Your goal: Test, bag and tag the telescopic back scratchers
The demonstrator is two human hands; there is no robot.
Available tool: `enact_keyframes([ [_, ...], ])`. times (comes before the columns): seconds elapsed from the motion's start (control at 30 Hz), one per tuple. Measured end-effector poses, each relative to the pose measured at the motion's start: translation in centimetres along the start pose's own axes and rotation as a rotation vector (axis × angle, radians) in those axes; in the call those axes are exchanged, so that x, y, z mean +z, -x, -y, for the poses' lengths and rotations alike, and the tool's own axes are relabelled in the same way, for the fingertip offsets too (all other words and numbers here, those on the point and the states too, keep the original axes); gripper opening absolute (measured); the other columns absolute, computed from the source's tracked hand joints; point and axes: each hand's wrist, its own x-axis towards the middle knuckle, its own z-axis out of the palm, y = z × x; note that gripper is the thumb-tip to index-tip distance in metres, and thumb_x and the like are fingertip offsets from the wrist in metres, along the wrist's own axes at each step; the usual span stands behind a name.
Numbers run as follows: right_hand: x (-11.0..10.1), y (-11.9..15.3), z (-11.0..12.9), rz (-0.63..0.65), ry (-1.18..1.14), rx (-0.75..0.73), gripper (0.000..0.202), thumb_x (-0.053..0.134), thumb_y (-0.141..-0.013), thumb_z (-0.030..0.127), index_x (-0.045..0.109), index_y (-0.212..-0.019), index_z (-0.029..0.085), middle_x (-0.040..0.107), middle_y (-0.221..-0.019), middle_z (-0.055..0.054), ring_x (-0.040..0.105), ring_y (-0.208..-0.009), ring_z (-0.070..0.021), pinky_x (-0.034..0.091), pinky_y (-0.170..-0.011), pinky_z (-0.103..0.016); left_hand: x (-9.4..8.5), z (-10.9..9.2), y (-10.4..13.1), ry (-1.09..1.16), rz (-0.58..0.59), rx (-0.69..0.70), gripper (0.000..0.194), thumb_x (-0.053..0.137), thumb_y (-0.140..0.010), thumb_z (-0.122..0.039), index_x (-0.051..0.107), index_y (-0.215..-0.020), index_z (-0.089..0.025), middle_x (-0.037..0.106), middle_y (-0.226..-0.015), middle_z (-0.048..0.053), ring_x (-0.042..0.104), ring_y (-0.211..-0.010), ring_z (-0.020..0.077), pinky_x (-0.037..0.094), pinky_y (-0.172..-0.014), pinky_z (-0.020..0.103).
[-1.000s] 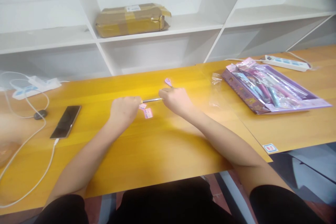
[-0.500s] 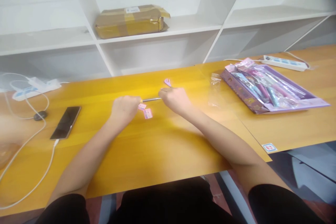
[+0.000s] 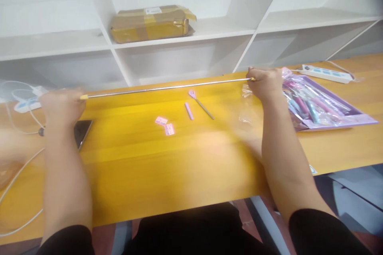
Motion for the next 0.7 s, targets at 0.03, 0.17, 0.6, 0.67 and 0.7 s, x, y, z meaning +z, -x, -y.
enact_keyframes([
  [0.03, 0.3, 0.0, -0.1, 0.011, -0.011, 0.003, 0.052, 0.047, -0.120, 0.020, 0.035, -0.069, 0.027, 0.065, -0.080, -0.012, 0.057, -0.082, -0.0175, 0.036, -0.078, -0.034, 0.1, -0.3, 0.0, -0.001, 0.004, 0.017, 0.031, 0.039, -0.104, -0.030, 0.054, -0.079, -0.020, 0.053, -0.078, 0.003, 0.033, -0.080, 0.0198, 0.020, -0.073, 0.030],
  [0.17, 1.1, 0.1, 0.2, 0.005, -0.057, -0.016, 0.049, 0.053, -0.115, 0.017, 0.037, -0.070, 0.026, 0.067, -0.082, -0.011, 0.060, -0.084, -0.0171, 0.039, -0.079, -0.031, 0.1, -1.6, -0.1, -0.047, 0.023, 0.028, 0.029, 0.037, -0.104, -0.026, 0.057, -0.083, -0.020, 0.056, -0.081, 0.004, 0.034, -0.080, 0.0202, 0.021, -0.072, 0.029],
  [0.6, 0.4, 0.1, 0.0, -0.027, -0.157, -0.033, 0.045, 0.058, -0.105, 0.009, 0.040, -0.067, 0.026, 0.061, -0.076, -0.007, 0.060, -0.082, -0.0178, 0.039, -0.078, -0.031, 0.1, -1.3, -0.1, -0.034, -0.003, 0.032, 0.027, 0.041, -0.101, -0.028, 0.061, -0.084, -0.022, 0.062, -0.079, 0.004, 0.043, -0.082, 0.0214, 0.024, -0.073, 0.030],
  [0.67, 0.3, 0.1, -0.1, -0.026, -0.163, -0.039, 0.042, 0.059, -0.100, 0.004, 0.041, -0.068, 0.026, 0.062, -0.077, -0.008, 0.060, -0.083, -0.0181, 0.039, -0.079, -0.031, 0.0, -1.5, -0.1, -0.043, -0.001, 0.028, 0.027, 0.040, -0.101, -0.028, 0.060, -0.083, -0.022, 0.062, -0.079, 0.005, 0.043, -0.081, 0.0214, 0.024, -0.072, 0.030],
  [0.7, 0.3, 0.2, -0.2, -0.022, -0.163, -0.034, 0.041, 0.059, -0.098, 0.003, 0.042, -0.068, 0.026, 0.062, -0.078, -0.008, 0.060, -0.084, -0.0181, 0.039, -0.079, -0.031, 0.0, -1.5, -0.1, -0.042, 0.001, 0.028, 0.028, 0.040, -0.101, -0.028, 0.060, -0.083, -0.022, 0.062, -0.079, 0.005, 0.043, -0.081, 0.0211, 0.024, -0.072, 0.030],
])
